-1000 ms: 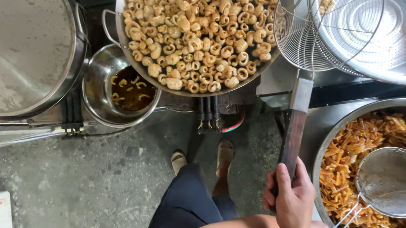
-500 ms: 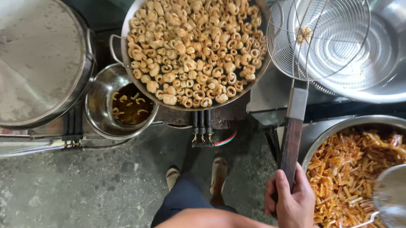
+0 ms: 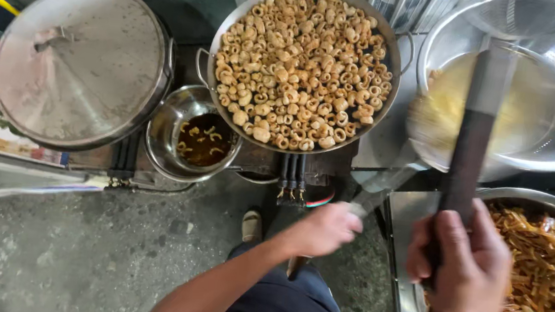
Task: The person uses a large mesh strainer to scoop ring-shaped fried snacks from a wok of hot oil and transfers them into a metal colander. The person repeatedly scoops and drains the snacks, moving them from the wok to the colander.
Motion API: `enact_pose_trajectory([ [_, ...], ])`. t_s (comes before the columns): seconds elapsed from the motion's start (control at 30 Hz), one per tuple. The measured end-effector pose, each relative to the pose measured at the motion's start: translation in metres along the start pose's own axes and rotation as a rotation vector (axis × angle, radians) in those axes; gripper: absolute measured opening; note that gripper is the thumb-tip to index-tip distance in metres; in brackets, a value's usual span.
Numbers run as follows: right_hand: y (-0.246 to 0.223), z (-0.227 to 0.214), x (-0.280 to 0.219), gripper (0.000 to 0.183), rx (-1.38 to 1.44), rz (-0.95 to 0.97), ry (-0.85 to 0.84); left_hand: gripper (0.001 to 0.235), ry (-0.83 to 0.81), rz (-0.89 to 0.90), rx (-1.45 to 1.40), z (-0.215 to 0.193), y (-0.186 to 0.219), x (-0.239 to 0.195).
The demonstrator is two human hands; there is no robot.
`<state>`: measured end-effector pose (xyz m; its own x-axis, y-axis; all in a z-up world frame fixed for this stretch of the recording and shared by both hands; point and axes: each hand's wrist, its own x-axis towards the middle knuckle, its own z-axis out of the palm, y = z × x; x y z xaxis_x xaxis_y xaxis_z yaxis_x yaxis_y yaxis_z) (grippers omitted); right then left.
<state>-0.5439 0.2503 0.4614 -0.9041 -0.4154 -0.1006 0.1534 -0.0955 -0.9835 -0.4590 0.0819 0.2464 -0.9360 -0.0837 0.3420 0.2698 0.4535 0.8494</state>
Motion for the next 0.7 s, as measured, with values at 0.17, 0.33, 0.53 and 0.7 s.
enact_pose_trajectory([
  [0.17,-0.007,0.016,0.018,0.024,0.131,-0.033,0.037,0.023,0.197,-0.708,-0.288,-0.112,0.028,-0.055],
  [0.33,0.039,0.044,0.064,0.013,-0.16,-0.037,0.08,0.028,0.356,-0.763,-0.108,-0.198,0.024,-0.082],
  [0.53,0.118,0.077,0.089,0.027,-0.522,-0.034,0.143,0.032,0.555,-0.704,0.201,-0.268,-0.017,-0.088],
  [0.7,0.138,0.101,0.076,0.031,-0.609,-0.041,0.213,0.04,0.663,-0.72,0.221,-0.295,-0.055,-0.096],
])
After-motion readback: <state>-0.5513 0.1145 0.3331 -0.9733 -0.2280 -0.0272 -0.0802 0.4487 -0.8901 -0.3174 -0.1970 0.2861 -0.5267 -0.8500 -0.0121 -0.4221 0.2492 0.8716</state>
